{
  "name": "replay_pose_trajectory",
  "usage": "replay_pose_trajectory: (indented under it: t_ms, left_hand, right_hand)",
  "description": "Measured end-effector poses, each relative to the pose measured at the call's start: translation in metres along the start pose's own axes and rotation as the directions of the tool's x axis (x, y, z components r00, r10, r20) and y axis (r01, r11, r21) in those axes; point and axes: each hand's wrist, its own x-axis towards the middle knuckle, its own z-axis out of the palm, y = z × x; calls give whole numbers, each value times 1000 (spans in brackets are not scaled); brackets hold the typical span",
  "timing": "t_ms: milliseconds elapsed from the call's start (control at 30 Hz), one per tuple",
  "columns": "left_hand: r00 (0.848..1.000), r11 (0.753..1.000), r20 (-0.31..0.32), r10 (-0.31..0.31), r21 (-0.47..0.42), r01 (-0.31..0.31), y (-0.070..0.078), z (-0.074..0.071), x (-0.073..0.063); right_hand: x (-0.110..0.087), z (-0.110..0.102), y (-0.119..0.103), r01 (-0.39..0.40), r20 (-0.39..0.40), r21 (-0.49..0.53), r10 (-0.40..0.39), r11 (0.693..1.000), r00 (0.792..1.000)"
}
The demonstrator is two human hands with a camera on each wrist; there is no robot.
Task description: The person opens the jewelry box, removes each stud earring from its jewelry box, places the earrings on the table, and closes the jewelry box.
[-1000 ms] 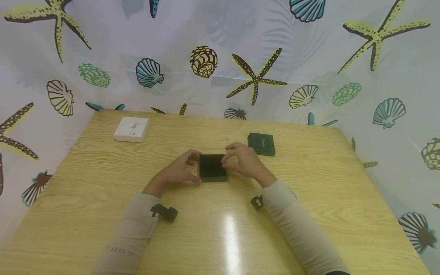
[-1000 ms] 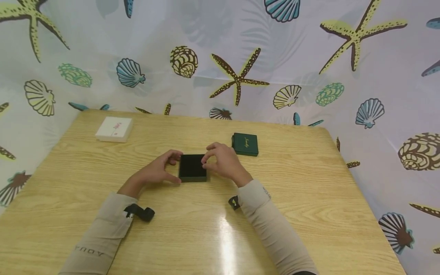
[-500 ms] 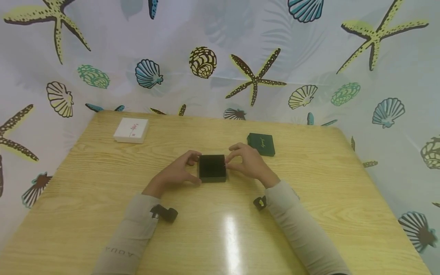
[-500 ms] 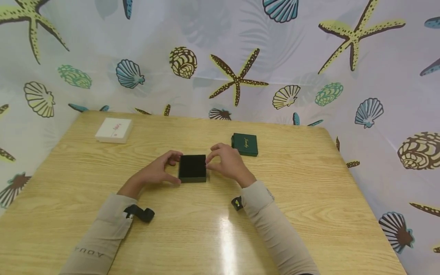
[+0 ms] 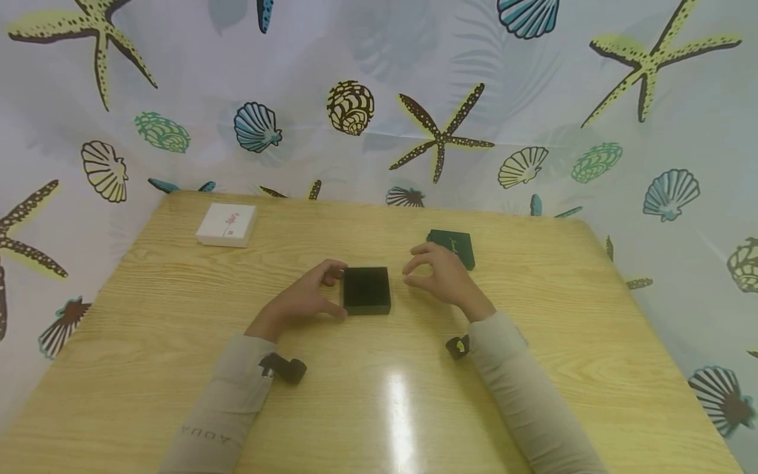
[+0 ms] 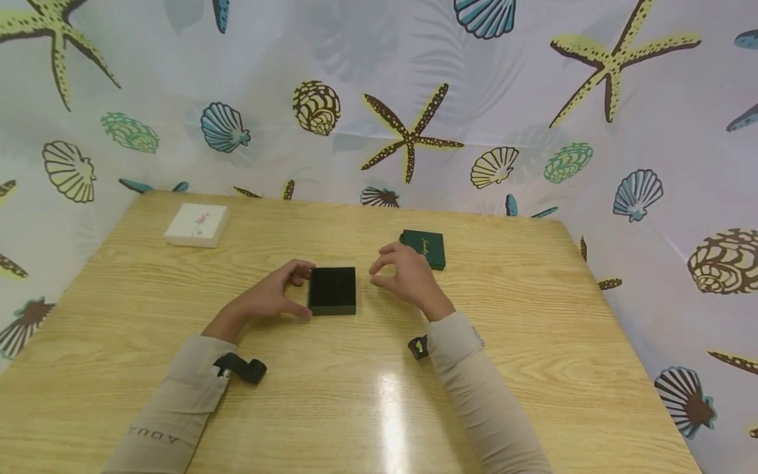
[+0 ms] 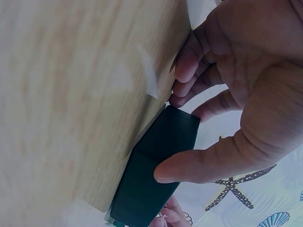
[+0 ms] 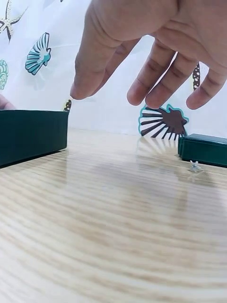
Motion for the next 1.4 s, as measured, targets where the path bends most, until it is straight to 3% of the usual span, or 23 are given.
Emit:
replay_pose_trajectory:
  t_ms: [1100,1400]
  left_hand:
    - [1000,1000,-13,-4,-12,4,2,1,-4]
    - [1000,1000,-3,-1,-8,1,3,0,-3]
  right_hand:
    - [-19,-10,43,-109,2,7,109,994,994]
    - [-24,-9,52,-166,0,-39,166,985,986]
